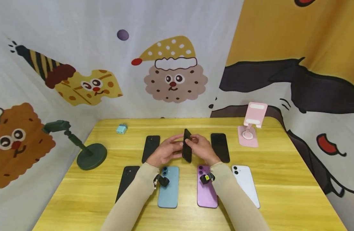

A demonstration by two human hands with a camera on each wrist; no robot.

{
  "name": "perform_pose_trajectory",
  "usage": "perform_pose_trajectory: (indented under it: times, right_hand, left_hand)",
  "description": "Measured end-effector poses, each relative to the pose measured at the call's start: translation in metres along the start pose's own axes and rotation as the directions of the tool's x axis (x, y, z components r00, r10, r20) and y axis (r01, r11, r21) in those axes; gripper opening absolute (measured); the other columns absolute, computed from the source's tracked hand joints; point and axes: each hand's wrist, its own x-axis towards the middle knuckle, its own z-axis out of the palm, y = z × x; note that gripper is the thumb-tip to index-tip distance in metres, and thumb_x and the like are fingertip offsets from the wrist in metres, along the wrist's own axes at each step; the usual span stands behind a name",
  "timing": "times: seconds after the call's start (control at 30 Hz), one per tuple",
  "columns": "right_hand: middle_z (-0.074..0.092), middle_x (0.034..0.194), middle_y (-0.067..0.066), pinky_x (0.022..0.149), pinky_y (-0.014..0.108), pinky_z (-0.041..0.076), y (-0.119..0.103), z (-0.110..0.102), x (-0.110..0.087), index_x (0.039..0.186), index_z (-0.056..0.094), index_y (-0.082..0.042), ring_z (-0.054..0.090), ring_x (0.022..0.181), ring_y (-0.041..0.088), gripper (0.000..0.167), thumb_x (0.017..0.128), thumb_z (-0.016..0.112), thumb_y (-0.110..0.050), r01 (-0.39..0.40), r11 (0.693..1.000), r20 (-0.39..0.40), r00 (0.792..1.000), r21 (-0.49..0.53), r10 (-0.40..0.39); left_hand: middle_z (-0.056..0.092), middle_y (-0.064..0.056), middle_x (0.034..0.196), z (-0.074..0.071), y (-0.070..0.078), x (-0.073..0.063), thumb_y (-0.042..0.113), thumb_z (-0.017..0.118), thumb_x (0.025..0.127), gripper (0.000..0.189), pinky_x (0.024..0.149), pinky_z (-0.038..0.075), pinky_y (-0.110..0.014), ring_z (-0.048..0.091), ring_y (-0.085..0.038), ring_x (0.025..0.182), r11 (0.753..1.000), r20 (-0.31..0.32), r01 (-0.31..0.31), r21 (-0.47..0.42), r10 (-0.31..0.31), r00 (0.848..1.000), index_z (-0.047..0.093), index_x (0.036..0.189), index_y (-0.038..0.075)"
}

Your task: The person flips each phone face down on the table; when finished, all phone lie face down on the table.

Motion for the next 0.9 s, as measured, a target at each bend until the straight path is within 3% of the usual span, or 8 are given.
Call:
perform_pose_trajectory:
  times: [0.1, 0.23, 0.4, 0.63, 0.77, 0.9]
  right_hand:
    - [0.058, 0.143, 0.021, 0.094, 0.046, 0.063, 0.000, 0.001, -0.001, 0.155, 0.048, -0.006, 0.063, 0.130, 0.037, 0.059, 0.107, 0.064, -0.037, -0.002, 1.000, 0.014, 1.000, 0.025, 0.002]
    - [0.060, 0.137, 0.023, 0.085, 0.045, 0.065, 0.001, 0.001, 0.000, 0.153, 0.050, -0.004, 0.068, 0.120, 0.038, 0.054, 0.108, 0.063, -0.032, 0.019, 0.999, 0.022, 1.000, 0.045, -0.020]
    - [0.065, 0.129, 0.024, 0.077, 0.044, 0.066, 0.006, -0.006, 0.003, 0.148, 0.054, -0.002, 0.074, 0.104, 0.034, 0.048, 0.109, 0.060, -0.029, 0.029, 0.999, 0.008, 1.000, 0.039, -0.029]
    - [0.063, 0.136, 0.025, 0.077, 0.043, 0.066, 0.005, -0.016, 0.006, 0.146, 0.052, 0.004, 0.073, 0.105, 0.030, 0.051, 0.106, 0.062, -0.025, 0.003, 0.998, -0.011, 1.000, 0.061, -0.002]
    - [0.063, 0.136, 0.025, 0.079, 0.043, 0.066, 0.005, -0.017, 0.007, 0.146, 0.052, 0.004, 0.072, 0.104, 0.028, 0.050, 0.105, 0.063, -0.022, 0.005, 0.998, -0.018, 1.000, 0.060, -0.004]
    - [0.064, 0.132, 0.027, 0.079, 0.044, 0.066, 0.004, -0.017, 0.006, 0.144, 0.053, 0.006, 0.074, 0.098, 0.026, 0.046, 0.106, 0.061, -0.018, 0.023, 0.995, -0.018, 1.000, 0.093, -0.022]
  left_hand:
    - [0.057, -0.014, 0.152, 0.001, -0.001, 0.000, 0.010, 0.060, 0.108, 0.051, 0.104, 0.057, -0.054, 0.058, -0.034, 0.139, 1.000, 0.045, 0.010, 0.015, -0.011, 0.999, 0.053, 0.156, 0.026]
    - [0.055, -0.011, 0.155, 0.003, -0.001, 0.000, 0.015, 0.060, 0.109, 0.049, 0.108, 0.054, -0.058, 0.050, -0.033, 0.146, 0.998, 0.089, 0.020, 0.059, -0.025, 0.996, 0.054, 0.155, 0.030]
    - [0.052, -0.009, 0.158, 0.003, -0.001, 0.001, 0.018, 0.061, 0.109, 0.046, 0.109, 0.054, -0.055, 0.047, -0.034, 0.149, 0.993, 0.082, 0.028, 0.111, -0.038, 0.996, 0.058, 0.152, 0.031]
    - [0.043, -0.009, 0.164, 0.000, 0.002, -0.001, 0.020, 0.064, 0.108, 0.045, 0.113, 0.051, -0.055, 0.045, -0.031, 0.151, 0.988, 0.086, 0.030, 0.153, -0.043, 0.995, 0.059, 0.151, 0.031]
    - [0.039, -0.008, 0.167, -0.002, 0.004, -0.004, 0.019, 0.065, 0.107, 0.048, 0.112, 0.052, -0.055, 0.049, -0.031, 0.147, 0.986, 0.077, 0.022, 0.163, -0.035, 0.996, 0.057, 0.154, 0.029]
    - [0.041, -0.009, 0.164, -0.004, 0.006, -0.005, 0.015, 0.067, 0.105, 0.055, 0.103, 0.058, -0.052, 0.062, -0.030, 0.133, 0.987, 0.051, 0.033, 0.157, -0.041, 0.998, 0.051, 0.157, 0.026]
